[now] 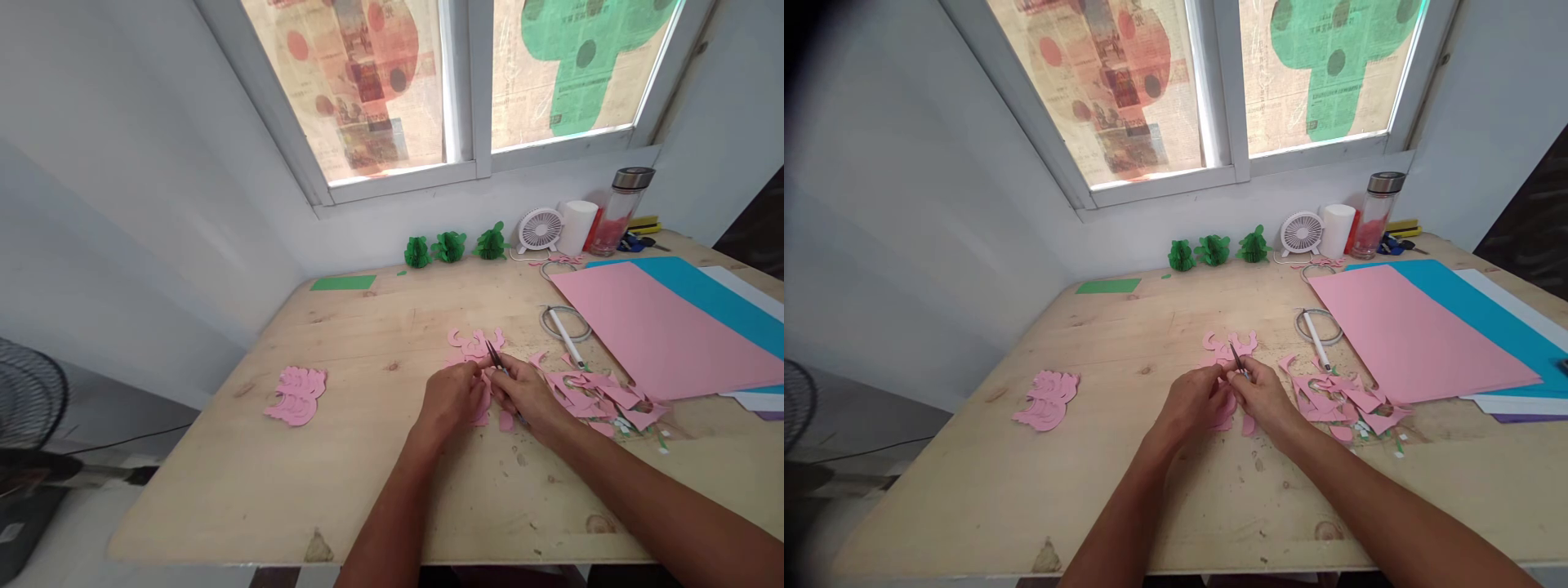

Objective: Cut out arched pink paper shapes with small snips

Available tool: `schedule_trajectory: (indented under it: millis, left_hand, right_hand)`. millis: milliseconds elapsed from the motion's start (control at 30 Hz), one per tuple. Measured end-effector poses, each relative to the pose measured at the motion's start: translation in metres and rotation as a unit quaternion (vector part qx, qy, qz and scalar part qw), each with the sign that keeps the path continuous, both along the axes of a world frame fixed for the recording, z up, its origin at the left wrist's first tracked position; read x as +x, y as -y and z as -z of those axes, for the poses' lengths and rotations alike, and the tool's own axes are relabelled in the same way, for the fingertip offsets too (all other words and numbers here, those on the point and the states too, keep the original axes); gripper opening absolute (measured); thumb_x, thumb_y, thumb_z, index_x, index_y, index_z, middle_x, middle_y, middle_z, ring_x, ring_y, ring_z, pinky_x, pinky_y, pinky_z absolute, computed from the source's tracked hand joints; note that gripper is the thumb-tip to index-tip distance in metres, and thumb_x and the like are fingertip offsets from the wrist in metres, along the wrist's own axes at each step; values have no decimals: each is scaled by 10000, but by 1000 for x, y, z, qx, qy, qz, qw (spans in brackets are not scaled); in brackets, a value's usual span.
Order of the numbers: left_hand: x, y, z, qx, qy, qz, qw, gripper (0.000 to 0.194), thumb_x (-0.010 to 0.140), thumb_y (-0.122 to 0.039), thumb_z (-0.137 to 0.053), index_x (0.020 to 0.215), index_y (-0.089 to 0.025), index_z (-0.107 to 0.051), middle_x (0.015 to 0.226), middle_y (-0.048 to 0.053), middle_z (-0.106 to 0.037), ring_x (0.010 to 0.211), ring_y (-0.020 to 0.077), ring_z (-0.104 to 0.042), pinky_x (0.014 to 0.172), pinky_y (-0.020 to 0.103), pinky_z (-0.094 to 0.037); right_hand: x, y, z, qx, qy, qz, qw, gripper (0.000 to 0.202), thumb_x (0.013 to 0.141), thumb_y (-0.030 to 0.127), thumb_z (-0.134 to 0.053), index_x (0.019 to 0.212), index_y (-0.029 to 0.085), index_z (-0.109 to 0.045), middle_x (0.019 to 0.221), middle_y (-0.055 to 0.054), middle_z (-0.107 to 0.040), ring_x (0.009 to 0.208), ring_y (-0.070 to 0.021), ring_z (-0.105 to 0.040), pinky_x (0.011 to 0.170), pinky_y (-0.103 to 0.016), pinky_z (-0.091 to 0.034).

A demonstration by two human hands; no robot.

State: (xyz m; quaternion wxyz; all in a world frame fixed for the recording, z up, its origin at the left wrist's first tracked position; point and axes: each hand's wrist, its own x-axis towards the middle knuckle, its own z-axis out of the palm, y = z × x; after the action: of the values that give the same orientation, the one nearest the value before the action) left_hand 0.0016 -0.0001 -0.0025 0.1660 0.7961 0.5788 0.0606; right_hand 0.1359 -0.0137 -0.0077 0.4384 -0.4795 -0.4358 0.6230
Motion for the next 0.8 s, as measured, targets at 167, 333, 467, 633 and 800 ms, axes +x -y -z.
schedule_trajectory:
  millis: [167, 333, 467, 633, 800]
  left_hand:
    - [0, 0, 5, 23, 27, -19, 999, 224, 847, -231, -430, 935, -210, -634, 898, 61, -708, 805, 194, -632, 627, 265, -382]
    - [0, -2, 3, 33, 40, -43, 998, 222, 847, -241, -453, 948, -219, -649, 883, 63, -710, 802, 193, -631, 639, 265, -387]
    - [0, -3, 2, 42, 54, -63, 996, 220, 849, -233, -447, 903, -223, -660, 815, 53, -706, 730, 182, -620, 597, 260, -360]
    - [-1, -6, 3, 63, 83, -84, 991, 211, 851, -252, -447, 814, -216, -651, 691, 29, -671, 638, 165, -584, 550, 258, -302]
    - [-2, -7, 5, 73, 126, -95, 985, 225, 843, -294, -462, 702, -198, -608, 589, 2, -601, 543, 137, -505, 534, 254, -272]
  right_hand:
    - [0, -1, 0, 3, 1, 3, 1000, 174, 744, 334, -558, 807, 172, -545, 416, 95, -370, 364, -61, -260, 382, -210, -172]
    - [-1, -1, 0, -1, 1, 8, 1000, 184, 732, 339, -567, 807, 173, -546, 417, 98, -366, 361, -57, -248, 378, -210, -146]
    - [-1, -1, 0, 0, 0, 12, 1000, 182, 715, 344, -584, 760, 177, -526, 403, 99, -370, 356, -56, -253, 376, -208, -151]
    - [-1, -1, -1, -1, -6, 7, 1000, 190, 709, 344, -601, 708, 181, -502, 393, 102, -369, 354, -51, -242, 374, -206, -154]
    - [-1, -1, 0, -2, 0, 12, 1000, 218, 724, 378, -593, 685, 186, -496, 393, 98, -370, 357, -55, -245, 373, -206, -173]
